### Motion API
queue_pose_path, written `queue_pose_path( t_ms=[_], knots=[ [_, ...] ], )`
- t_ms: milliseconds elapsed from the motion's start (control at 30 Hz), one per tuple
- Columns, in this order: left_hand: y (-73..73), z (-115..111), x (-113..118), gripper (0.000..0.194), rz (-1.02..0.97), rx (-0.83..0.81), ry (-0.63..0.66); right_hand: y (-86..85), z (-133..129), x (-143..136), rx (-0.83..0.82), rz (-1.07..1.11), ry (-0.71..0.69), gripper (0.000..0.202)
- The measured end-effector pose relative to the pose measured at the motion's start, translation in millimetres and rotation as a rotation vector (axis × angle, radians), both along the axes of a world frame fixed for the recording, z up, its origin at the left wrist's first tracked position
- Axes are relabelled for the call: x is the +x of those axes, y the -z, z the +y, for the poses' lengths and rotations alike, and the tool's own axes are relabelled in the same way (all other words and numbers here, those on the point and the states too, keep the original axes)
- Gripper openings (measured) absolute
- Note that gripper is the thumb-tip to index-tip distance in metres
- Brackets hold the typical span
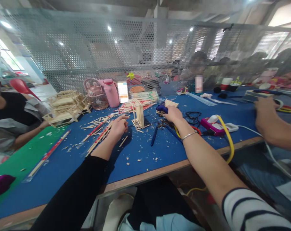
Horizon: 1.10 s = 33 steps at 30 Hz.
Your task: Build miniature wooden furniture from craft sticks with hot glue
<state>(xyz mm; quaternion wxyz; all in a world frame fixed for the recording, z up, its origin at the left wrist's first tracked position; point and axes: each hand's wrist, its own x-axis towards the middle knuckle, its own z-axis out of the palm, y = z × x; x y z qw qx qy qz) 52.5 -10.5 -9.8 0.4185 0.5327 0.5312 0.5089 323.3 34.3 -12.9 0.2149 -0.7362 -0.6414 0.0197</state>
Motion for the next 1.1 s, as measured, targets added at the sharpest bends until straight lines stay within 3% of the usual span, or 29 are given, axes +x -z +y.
queue_pose_path(
  t_ms=[100, 300, 433, 500, 600, 700, 800, 900, 1000, 1100],
  knots=[
    [-1.8, -5, 1, 0.023, 0.144, 0.054, 0.052, 2.1, 5, -1, 0.018, -0.003, 0.001, 0.037],
    [10.3, -7, 4, 0.026, 0.804, 0.282, 0.091, -4.8, 3, -6, 0.170, 0.245, -0.008, 0.034],
    [19.3, -3, 8, 0.029, 0.858, 0.300, 0.100, -11.7, -1, -10, 0.426, 0.705, 0.000, 0.035],
    [17.8, -2, 7, 0.034, 0.843, 0.266, 0.074, -15.3, -3, -13, 0.466, 0.993, -0.062, 0.034],
    [6.7, -4, 1, 0.041, 0.796, 0.267, 0.009, -21.1, -6, -19, 0.436, 1.353, -0.223, 0.034],
    [-11.2, -7, -6, 0.044, 0.804, 0.330, -0.086, -28.3, -11, -25, 0.404, 1.546, -0.329, 0.039],
    [-29.0, -7, -5, 0.040, 0.931, 0.391, -0.101, -35.8, -18, -26, 0.392, 1.610, -0.370, 0.043],
    [-41.0, -5, 2, 0.034, 1.072, 0.430, -0.019, -40.8, -22, -24, 0.472, 1.548, -0.401, 0.045],
    [-43.3, -3, 8, 0.034, 1.078, 0.427, 0.079, -42.2, -24, -21, 0.560, 1.430, -0.414, 0.044],
    [-35.9, -4, 3, 0.045, 0.959, 0.403, 0.130, -40.9, -24, -20, 0.574, 1.328, -0.436, 0.048]
  ],
)
